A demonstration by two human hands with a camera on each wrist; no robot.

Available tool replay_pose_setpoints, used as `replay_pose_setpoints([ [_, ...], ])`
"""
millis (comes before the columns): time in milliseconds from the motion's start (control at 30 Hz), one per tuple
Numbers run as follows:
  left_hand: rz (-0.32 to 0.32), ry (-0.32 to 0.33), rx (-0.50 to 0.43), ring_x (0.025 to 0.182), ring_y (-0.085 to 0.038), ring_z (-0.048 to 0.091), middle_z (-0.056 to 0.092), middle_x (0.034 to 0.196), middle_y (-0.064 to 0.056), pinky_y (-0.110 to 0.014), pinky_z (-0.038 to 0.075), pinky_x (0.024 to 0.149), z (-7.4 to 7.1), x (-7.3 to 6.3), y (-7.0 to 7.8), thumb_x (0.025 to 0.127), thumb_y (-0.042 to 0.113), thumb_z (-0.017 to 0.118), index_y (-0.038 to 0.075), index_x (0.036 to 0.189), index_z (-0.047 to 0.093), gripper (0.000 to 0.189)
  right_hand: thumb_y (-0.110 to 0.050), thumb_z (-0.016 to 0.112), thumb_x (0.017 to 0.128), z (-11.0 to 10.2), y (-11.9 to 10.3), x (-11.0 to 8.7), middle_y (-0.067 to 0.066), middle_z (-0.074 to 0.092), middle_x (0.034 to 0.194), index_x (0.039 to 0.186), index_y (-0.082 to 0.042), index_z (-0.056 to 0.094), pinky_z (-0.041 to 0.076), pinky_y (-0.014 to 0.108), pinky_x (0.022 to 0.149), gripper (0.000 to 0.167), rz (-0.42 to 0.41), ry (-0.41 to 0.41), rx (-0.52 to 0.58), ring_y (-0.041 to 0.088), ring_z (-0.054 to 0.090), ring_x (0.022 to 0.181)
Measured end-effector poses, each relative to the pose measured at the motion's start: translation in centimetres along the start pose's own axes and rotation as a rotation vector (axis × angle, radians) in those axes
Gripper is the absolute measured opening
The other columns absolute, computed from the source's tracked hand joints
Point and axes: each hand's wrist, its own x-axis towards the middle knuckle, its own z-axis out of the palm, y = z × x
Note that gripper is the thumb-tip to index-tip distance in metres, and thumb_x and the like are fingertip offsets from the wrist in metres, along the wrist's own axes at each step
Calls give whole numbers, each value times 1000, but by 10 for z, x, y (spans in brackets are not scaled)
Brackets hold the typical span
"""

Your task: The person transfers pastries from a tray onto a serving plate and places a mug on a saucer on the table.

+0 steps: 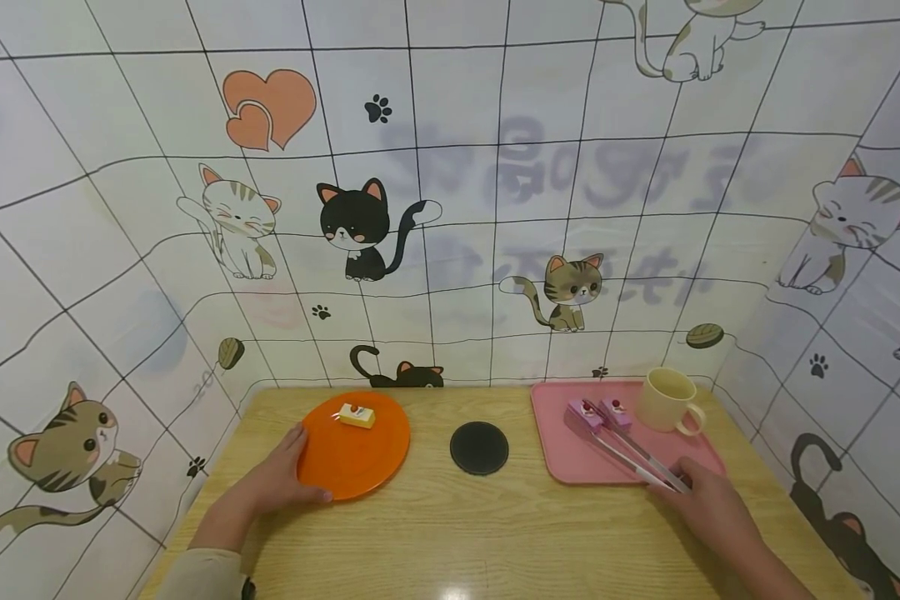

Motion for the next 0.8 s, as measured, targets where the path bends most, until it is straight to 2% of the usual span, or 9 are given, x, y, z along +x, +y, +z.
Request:
replay_pose_setpoints([
  [600, 3, -1, 4, 162, -59, 18, 11, 179, -36, -74, 26, 127, 0, -1, 1, 77, 61, 97, -14, 169, 19, 142, -34, 84, 100, 1, 0, -1, -1, 62, 82, 95, -11, 68, 39, 35, 66, 28, -14, 12, 6, 20, 52, 75],
  [800, -3, -4, 8, 162, -59, 18, 10, 179, -36, -74, 26, 127, 0, -2, 3, 78, 62, 96, -14, 169, 19, 142, -38, 84, 100, 3, -1, -3, -1, 62, 82, 96, -11, 70, 38, 34, 65, 30, -14, 70, -13, 20, 52, 75],
])
